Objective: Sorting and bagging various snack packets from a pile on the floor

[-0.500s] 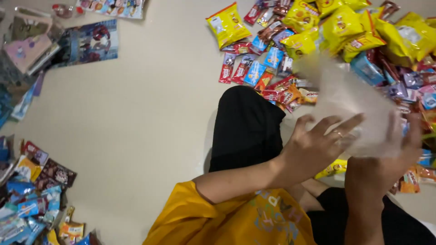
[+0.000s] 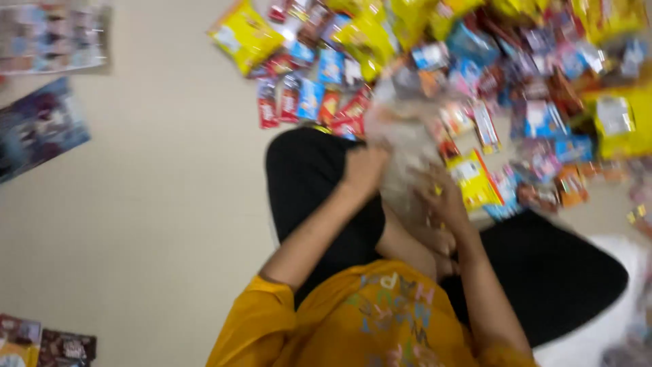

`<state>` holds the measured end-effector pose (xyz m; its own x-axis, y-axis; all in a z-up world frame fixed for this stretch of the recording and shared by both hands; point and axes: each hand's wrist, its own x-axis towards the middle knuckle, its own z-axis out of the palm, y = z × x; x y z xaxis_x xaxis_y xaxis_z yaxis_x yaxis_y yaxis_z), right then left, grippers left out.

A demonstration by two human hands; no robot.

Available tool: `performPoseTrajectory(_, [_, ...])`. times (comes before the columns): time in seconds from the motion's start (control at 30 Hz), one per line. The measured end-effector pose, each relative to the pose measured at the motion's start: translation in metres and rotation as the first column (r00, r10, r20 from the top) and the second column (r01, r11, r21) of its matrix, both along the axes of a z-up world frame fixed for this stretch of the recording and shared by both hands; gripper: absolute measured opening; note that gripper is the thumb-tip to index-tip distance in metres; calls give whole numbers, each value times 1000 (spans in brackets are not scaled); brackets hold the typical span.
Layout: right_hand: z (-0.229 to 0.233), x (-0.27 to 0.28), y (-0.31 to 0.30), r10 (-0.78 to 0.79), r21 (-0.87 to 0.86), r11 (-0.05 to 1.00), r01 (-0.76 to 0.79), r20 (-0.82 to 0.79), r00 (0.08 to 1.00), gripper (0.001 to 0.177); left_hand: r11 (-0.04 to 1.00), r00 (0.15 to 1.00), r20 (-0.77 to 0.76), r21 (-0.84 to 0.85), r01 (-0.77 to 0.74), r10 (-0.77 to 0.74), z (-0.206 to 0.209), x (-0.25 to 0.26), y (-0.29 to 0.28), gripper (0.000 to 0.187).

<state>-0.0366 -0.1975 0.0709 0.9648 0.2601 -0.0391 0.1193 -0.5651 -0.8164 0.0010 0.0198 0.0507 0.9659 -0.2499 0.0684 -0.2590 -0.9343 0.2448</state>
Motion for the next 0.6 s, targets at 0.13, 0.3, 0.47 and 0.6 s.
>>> performPoseTrajectory(0.13, [3,38,-35,-277,159,953,259,103,955,33,980,997,-54,-188,-60,51,36,40,25,30])
performPoseTrajectory(0.3, [-74,83,-116,-508,-21,844,535,286,813,38,911,993,-103,-403,-91,53,56,55,11,31])
performPoseTrajectory(0.47, [-95,133,-159,-404,-365,702,612,503,764,80,879,994,-112,-474,-48,-6,84,56,9,28])
performPoseTrajectory(0.6, [-89,153,-166,-451,-469,661,586,376,810,82,885,981,-193,-459,-72,-21,79,62,8,28])
